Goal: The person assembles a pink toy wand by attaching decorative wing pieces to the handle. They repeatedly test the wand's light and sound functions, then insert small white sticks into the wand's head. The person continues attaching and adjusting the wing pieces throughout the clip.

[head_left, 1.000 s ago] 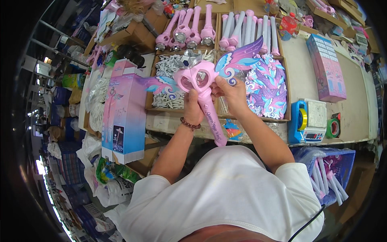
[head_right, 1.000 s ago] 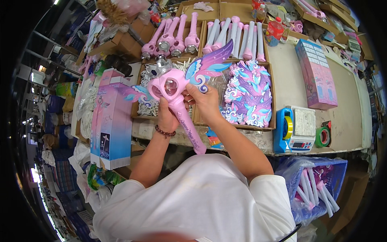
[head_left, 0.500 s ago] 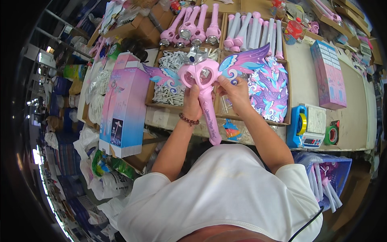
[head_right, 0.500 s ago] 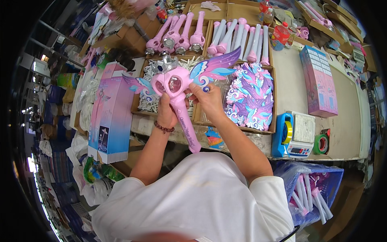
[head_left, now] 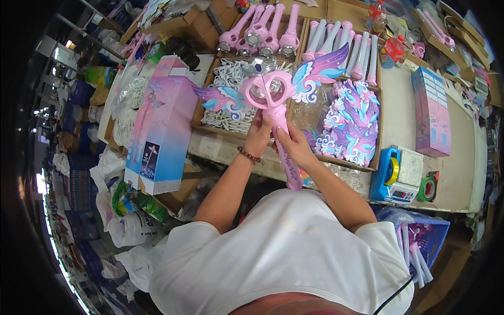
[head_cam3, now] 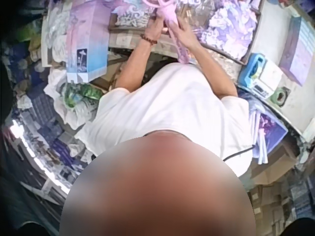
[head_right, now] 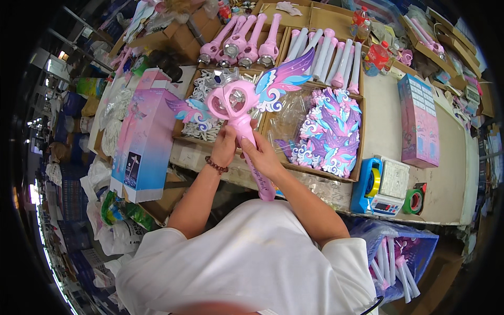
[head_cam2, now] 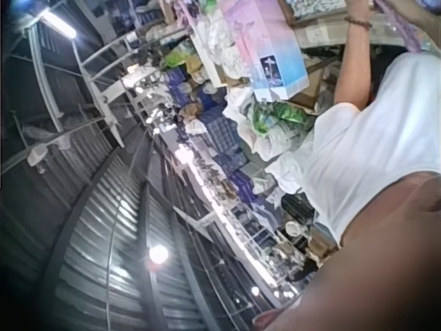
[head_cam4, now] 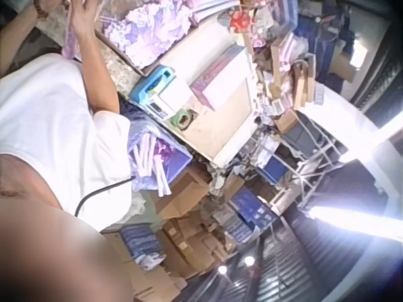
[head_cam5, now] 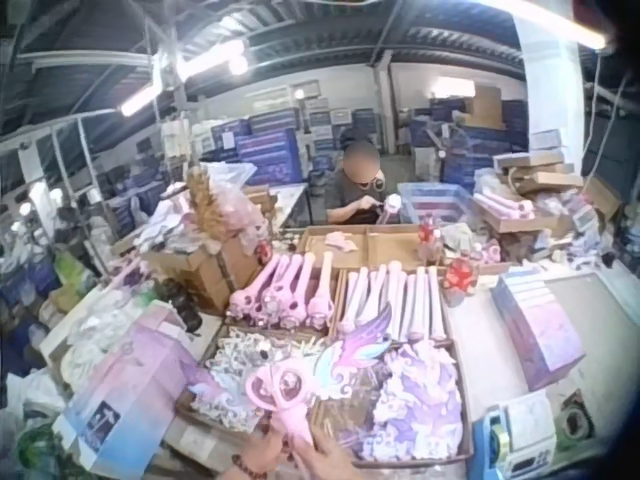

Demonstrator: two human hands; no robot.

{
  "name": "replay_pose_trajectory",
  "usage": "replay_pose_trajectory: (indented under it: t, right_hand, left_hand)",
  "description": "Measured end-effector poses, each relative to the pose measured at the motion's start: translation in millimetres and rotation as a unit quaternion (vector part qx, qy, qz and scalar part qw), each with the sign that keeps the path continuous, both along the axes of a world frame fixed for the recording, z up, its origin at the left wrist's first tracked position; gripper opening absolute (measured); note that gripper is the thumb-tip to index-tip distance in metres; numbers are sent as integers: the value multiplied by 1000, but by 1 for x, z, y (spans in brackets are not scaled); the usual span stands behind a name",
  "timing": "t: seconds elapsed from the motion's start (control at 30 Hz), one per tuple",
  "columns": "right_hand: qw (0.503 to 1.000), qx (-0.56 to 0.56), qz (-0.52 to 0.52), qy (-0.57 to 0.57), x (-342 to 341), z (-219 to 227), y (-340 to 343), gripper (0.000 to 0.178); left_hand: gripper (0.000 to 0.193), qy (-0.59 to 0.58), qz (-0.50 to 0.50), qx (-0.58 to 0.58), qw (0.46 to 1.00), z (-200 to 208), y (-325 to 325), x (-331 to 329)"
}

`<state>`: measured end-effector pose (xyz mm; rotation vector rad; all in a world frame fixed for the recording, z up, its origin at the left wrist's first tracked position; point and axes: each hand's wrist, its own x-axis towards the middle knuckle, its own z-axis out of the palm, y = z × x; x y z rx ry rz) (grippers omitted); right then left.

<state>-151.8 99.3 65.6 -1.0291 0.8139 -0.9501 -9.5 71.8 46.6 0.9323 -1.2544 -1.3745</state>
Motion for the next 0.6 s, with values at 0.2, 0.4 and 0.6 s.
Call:
replay_pose_trajectory:
  t: [0.2, 0.4, 0.6]
  right_hand:
    - [998, 38, -46, -10, -10, -4, 0, 36]
    - [997, 62, -46, 3, -15, -18, -3, 40]
    - [997, 56, -28, -36, -14, -30, -3, 40]
  left_hand:
    - [66, 128, 31, 181, 975, -37, 34, 13]
    - [61, 102, 65, 259, 958, -44, 51, 10]
    - [52, 119, 56, 242, 961, -44, 46, 3]
